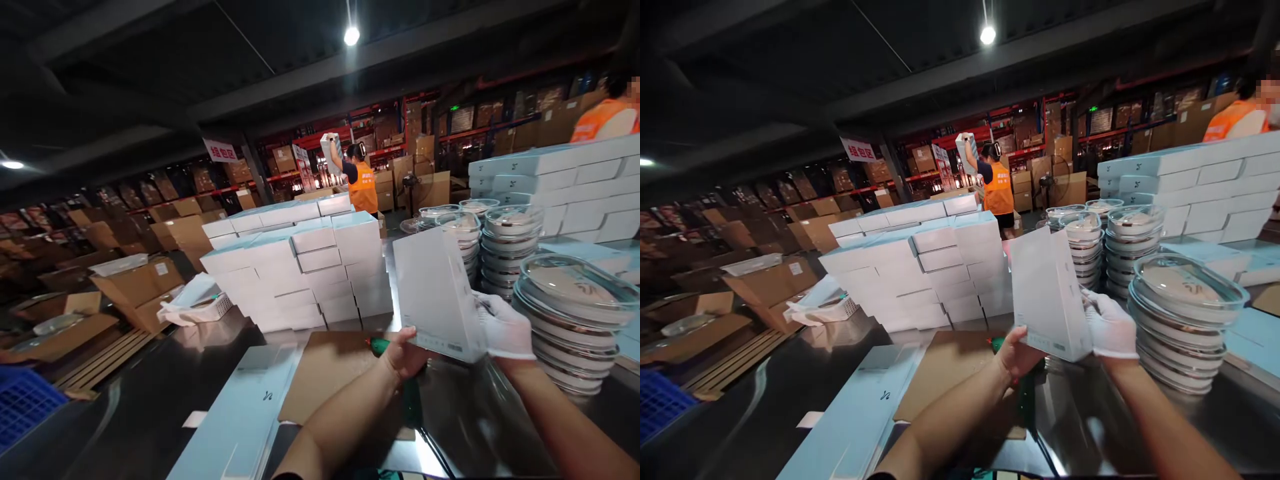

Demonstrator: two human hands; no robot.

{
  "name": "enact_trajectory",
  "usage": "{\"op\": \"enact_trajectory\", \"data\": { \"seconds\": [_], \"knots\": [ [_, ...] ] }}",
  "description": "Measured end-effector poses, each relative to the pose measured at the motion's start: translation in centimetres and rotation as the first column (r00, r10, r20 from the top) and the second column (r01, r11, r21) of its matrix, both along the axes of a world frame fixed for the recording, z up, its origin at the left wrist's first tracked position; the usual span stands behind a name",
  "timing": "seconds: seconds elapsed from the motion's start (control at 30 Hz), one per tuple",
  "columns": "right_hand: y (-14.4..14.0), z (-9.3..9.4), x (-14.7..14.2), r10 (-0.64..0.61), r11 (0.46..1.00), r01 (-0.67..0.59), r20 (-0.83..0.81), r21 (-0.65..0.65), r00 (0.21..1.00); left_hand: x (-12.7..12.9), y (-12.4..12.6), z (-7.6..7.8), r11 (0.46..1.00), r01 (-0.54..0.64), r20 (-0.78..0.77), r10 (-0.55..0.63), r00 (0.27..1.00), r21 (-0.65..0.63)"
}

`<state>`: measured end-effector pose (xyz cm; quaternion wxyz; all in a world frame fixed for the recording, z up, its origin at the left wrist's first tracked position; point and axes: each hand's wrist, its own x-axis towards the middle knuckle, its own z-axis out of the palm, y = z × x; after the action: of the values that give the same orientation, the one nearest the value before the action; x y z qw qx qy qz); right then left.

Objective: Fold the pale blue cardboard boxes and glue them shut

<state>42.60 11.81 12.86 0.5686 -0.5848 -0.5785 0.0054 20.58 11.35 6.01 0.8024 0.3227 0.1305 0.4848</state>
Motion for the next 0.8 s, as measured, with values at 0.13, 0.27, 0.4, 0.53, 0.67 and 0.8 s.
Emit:
{"op": "enact_trajectory", "data": {
  "seconds": [0.13, 0.27, 0.4, 0.53, 0.67, 0.8],
  "knots": [
    [-1.6, 4.4, 1.7, -0.142, 0.989, 0.148, -0.183, 0.024, 0.973, -5.0, -2.3, 1.4, 0.956, -0.247, -0.157, 0.272, 0.949, 0.159],
    [-4.9, 9.2, 2.6, -0.065, 0.981, 0.108, -0.248, 0.162, 0.967, -11.8, -5.2, 2.1, 0.809, -0.486, -0.391, 0.586, 0.71, 0.331],
    [-8.0, 13.1, 0.0, 0.333, 0.935, -0.315, -0.099, 0.16, 0.938, -16.8, -8.2, 1.0, 0.692, -0.583, -0.531, 0.713, 0.458, 0.426],
    [-9.0, 14.8, -6.0, 0.729, 0.683, -0.691, 0.167, -0.237, 0.664, -18.7, -10.4, -2.5, 0.688, -0.555, -0.561, 0.716, 0.416, 0.467],
    [-8.4, 11.9, -11.3, 0.761, 0.622, -0.768, 0.347, -0.153, 0.548, -18.7, -11.7, -6.8, 0.79, -0.463, -0.612, 0.608, 0.506, 0.402],
    [-7.2, 4.9, -12.0, 0.699, 0.683, -0.729, 0.249, 0.044, 0.671, -18.8, -12.5, -8.9, 0.799, -0.453, -0.651, 0.592, 0.474, 0.396]
  ]
}}
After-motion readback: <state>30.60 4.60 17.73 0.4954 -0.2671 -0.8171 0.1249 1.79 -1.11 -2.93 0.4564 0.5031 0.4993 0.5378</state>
